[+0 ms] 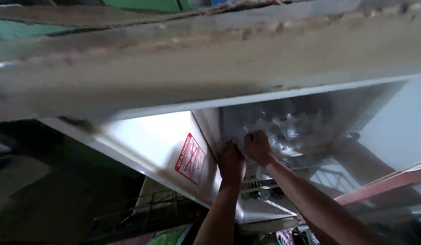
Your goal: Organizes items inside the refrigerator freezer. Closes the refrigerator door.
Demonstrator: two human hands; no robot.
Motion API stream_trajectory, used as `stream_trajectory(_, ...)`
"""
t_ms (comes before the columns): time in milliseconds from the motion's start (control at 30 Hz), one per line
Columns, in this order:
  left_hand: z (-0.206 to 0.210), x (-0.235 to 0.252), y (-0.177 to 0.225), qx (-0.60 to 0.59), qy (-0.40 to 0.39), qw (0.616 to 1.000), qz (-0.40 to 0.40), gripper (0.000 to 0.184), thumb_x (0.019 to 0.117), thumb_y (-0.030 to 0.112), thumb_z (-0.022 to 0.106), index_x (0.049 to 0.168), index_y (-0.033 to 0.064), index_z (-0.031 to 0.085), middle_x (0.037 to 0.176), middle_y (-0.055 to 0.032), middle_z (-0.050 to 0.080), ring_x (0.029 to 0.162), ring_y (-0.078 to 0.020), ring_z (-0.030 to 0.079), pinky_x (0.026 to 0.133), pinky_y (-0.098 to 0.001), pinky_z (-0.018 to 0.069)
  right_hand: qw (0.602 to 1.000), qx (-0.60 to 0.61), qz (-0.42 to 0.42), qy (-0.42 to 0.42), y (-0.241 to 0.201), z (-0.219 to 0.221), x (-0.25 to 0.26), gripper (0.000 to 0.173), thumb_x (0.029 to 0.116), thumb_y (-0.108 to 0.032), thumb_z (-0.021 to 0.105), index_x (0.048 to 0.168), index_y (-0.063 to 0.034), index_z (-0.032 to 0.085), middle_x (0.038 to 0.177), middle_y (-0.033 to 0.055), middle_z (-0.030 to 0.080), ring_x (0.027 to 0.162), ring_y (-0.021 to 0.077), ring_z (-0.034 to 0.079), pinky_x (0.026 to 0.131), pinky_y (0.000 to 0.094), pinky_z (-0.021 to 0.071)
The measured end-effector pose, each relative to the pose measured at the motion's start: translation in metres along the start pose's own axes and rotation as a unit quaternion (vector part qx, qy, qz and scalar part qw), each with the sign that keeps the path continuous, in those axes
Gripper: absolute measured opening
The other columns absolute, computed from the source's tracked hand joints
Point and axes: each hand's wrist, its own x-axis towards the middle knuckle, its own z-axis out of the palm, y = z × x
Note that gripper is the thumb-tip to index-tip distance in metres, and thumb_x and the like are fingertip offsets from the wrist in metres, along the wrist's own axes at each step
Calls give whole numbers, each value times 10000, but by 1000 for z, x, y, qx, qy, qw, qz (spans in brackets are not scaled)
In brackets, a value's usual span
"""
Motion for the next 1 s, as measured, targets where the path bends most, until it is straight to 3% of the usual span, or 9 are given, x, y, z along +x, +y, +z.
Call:
stream_trajectory(233, 0, -1, 0, 16, -6, 1000, 9, 382, 1060, 223, 532, 1367, -1, 571, 1062, -243, 707, 970, -418, 706, 836, -591, 561, 999, 6, 52, -14, -8, -3, 2, 369, 1091, -231, 446, 968, 44, 660, 924, 204, 655, 906, 328, 665, 807, 512, 536)
stream_trajectory(300, -2, -1, 0, 7, -11, 1000, 1, 400, 1053, 231, 545, 1380, 0, 557, 1041, -245, 707, 958, -423, 705, 830, -598, 563, 999, 15, 48, -5, -7, 1, 0, 393, 1086, -233, 441, 931, 44, 673, 867, 203, 663, 839, 328, 674, 759, 521, 545)
stream_trajectory(367, -3, 0, 1, 14, -17, 1000, -6, 403, 1031, 226, 576, 1365, 3, 565, 1048, -238, 704, 976, -416, 700, 840, -594, 558, 999, 23, 41, 4, -6, 4, -1, 381, 1091, -233, 436, 968, 47, 662, 865, 212, 663, 820, 335, 680, 741, 523, 556)
stream_trajectory(433, -4, 1, 3, 17, -21, 999, -17, 401, 1045, 236, 559, 1381, 17, 564, 1057, -229, 709, 1000, -407, 700, 865, -586, 555, 998, 29, 49, 3, -7, 4, -1, 362, 1090, -227, 447, 996, 50, 661, 909, 211, 666, 878, 336, 677, 800, 521, 548)
stream_trajectory(667, -9, 2, 8, 27, -41, 999, -24, 441, 1027, 227, 593, 1414, 28, 519, 1081, -229, 697, 1002, -406, 695, 847, -582, 559, 1000, 16, 11, 19, -6, 5, -1, 371, 1081, -207, 444, 926, 42, 671, 818, 178, 655, 802, 302, 668, 743, 501, 546)
stream_trajectory(800, -11, 5, 6, -11, -43, 999, -25, 423, 1061, 281, 529, 1385, 9, 540, 1126, -232, 688, 1040, -400, 686, 889, -583, 549, 1000, -7, -9, 4, -6, -1, -2, 370, 1097, -228, 445, 1017, 57, 666, 893, 218, 662, 862, 347, 668, 785, 527, 542)
stream_trajectory(933, -8, 7, 4, -63, -5, 998, -20, 494, 1061, 376, 526, 1357, -16, 578, 1146, -241, 685, 1056, -398, 681, 911, -584, 543, 999, 3, -44, 22, 3, 2, 0, 379, 1101, -232, 447, 994, 57, 667, 844, 211, 654, 803, 335, 658, 740, 517, 536)
stream_trajectory(1000, -8, 5, 4, -75, -22, 996, -36, 553, 1040, 397, 565, 1421, -2, 523, 1165, -231, 683, 1063, -386, 679, 920, -579, 542, 999, 13, -21, 21, 6, 5, 2, 392, 1100, -249, 452, 950, 43, 665, 817, 197, 646, 782, 317, 652, 731, 510, 532)
